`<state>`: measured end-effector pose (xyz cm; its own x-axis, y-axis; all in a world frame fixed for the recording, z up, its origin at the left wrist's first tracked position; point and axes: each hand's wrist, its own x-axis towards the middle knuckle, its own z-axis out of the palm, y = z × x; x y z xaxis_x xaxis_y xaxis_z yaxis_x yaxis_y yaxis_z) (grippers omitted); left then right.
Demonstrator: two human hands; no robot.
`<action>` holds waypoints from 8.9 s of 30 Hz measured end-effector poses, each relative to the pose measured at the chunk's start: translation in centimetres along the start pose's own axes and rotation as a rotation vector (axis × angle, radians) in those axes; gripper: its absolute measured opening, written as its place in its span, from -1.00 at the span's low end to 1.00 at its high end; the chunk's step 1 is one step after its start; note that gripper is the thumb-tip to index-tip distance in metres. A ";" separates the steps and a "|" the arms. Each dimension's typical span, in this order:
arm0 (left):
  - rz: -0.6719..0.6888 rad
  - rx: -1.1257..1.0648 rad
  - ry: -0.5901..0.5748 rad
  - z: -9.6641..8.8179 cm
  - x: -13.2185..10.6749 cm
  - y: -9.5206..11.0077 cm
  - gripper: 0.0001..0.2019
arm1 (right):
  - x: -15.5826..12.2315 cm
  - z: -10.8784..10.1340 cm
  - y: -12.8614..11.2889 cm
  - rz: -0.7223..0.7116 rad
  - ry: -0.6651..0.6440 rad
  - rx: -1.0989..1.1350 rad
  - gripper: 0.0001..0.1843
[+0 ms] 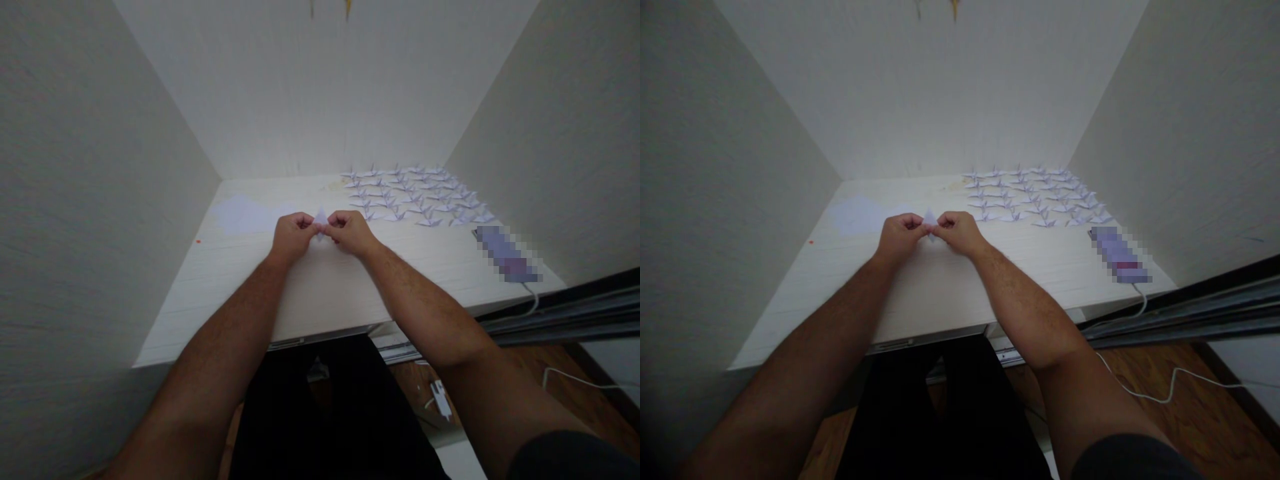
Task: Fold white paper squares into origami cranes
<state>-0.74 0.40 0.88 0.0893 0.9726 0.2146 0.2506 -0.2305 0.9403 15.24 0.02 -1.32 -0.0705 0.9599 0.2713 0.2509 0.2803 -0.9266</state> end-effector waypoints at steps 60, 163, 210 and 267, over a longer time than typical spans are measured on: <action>-0.191 -0.637 -0.145 1.7 -1.2 -0.5 -0.64 | 0.1 -0.6 -0.9 -0.093 0.229 0.068 -0.82; 0.083 0.086 0.011 0.8 -0.3 -0.9 -0.59 | 0.2 -0.2 -0.6 -0.184 0.148 -0.173 -0.93; -0.058 -0.402 0.011 1.5 -1.1 0.4 -0.77 | -0.5 -0.1 -1.2 -0.502 0.276 -0.698 -0.81; 0.010 -0.057 0.040 0.7 -0.5 -0.1 -0.67 | -0.4 0.4 -1.3 -0.174 0.246 -0.292 -0.86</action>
<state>-0.12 -0.13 0.48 0.0524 0.9710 0.2333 0.1946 -0.2391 0.9513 14.57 -0.77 -0.31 0.0883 0.8592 0.5040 0.5210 0.3914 -0.7585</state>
